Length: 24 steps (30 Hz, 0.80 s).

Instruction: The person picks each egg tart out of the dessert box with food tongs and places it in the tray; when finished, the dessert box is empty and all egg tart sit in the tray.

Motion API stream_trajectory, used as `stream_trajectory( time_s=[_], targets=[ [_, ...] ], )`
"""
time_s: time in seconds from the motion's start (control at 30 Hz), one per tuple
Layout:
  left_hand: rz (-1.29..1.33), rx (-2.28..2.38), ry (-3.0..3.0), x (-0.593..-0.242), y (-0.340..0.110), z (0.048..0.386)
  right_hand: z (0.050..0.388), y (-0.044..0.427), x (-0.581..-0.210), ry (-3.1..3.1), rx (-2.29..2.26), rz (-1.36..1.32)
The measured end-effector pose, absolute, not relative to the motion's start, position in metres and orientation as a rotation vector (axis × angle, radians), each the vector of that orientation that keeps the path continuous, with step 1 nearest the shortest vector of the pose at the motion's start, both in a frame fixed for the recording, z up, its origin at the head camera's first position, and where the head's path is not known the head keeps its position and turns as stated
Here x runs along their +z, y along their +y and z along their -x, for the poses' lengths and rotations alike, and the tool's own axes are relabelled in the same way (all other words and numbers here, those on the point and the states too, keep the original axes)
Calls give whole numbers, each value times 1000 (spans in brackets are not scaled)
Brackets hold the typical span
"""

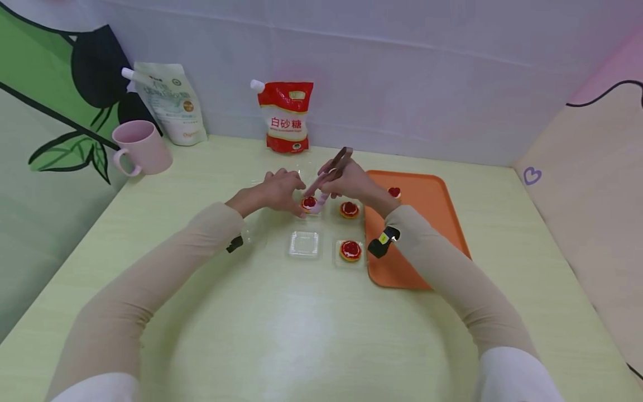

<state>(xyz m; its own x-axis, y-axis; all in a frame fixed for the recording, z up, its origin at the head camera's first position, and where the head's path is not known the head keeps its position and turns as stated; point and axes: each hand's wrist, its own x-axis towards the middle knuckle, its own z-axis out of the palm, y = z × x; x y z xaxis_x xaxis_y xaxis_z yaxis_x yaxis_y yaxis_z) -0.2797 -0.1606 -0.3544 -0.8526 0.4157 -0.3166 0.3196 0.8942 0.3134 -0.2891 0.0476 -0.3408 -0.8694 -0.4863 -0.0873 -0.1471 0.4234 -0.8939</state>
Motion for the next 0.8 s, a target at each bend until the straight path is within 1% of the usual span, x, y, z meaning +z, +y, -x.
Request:
stream_trajectory(
  time_s=[0.53,0.8],
  targets=[
    [-525,358,2693,-352,-158,279,298,39,-339,2397,-1253,576],
    [-518,380,2694,-355,-159,279,294,41,-340,2387,-1295,572]
  ],
)
